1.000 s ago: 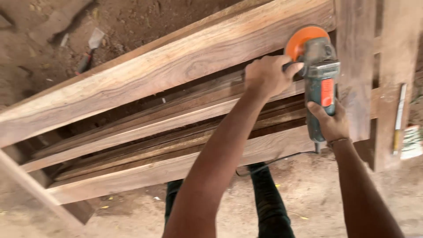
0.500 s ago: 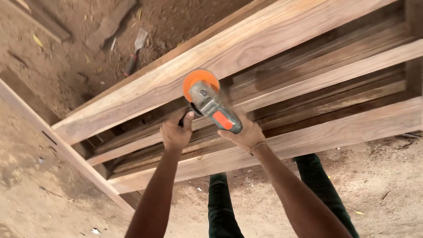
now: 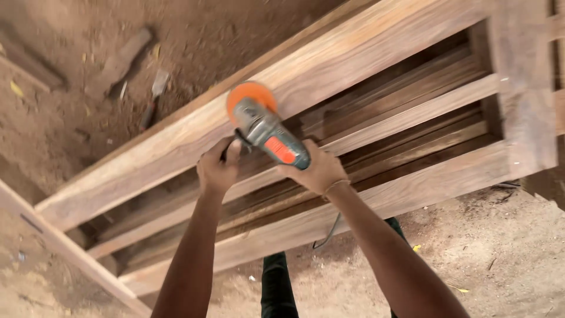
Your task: Use a handheld angle grinder with a sanding attachment to smooth a wooden furniture frame.
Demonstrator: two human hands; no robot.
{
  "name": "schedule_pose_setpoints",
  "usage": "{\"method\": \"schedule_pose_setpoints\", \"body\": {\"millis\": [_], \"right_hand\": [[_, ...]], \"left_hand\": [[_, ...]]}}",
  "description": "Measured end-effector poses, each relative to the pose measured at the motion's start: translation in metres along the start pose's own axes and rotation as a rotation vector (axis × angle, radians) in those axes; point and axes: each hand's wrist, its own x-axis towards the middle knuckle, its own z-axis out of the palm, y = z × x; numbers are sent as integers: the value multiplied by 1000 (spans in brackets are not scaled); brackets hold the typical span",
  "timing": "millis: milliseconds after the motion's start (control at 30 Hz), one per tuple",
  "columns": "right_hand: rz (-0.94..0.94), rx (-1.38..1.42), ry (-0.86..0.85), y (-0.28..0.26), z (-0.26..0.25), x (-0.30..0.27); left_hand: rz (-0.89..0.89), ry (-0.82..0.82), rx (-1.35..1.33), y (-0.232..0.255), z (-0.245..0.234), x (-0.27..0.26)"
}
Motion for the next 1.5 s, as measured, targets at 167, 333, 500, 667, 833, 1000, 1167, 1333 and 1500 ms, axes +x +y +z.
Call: {"method": "schedule_pose_setpoints", "body": {"millis": [167,333,500,667,833,1000,1167,1333,1500], "right_hand": [[37,176,284,64,-100,-4],[113,401,366,120,-166,-3],[86,535,460,144,-214,-4],[90,594,372,138,-216,11],[-38,561,415,136,-215,10],[68,635,325,134,-232,8],[1,610,359,118,-208,13],[2,551,255,93,-170,11],[6,536,175,75,-127,19]], "left_hand": [[291,-88,23,144,44,71],[275,-324,201,270,85,110],[549,-244,253,325,121,142],[603,-249,298,317,110,153],[434,-281,201,308,107,156],[507,-280,231,342,107,156],[454,-206,326,300,86,148],[367,-176,239,244,62,128],[302,-195,246,209,38,108]]}}
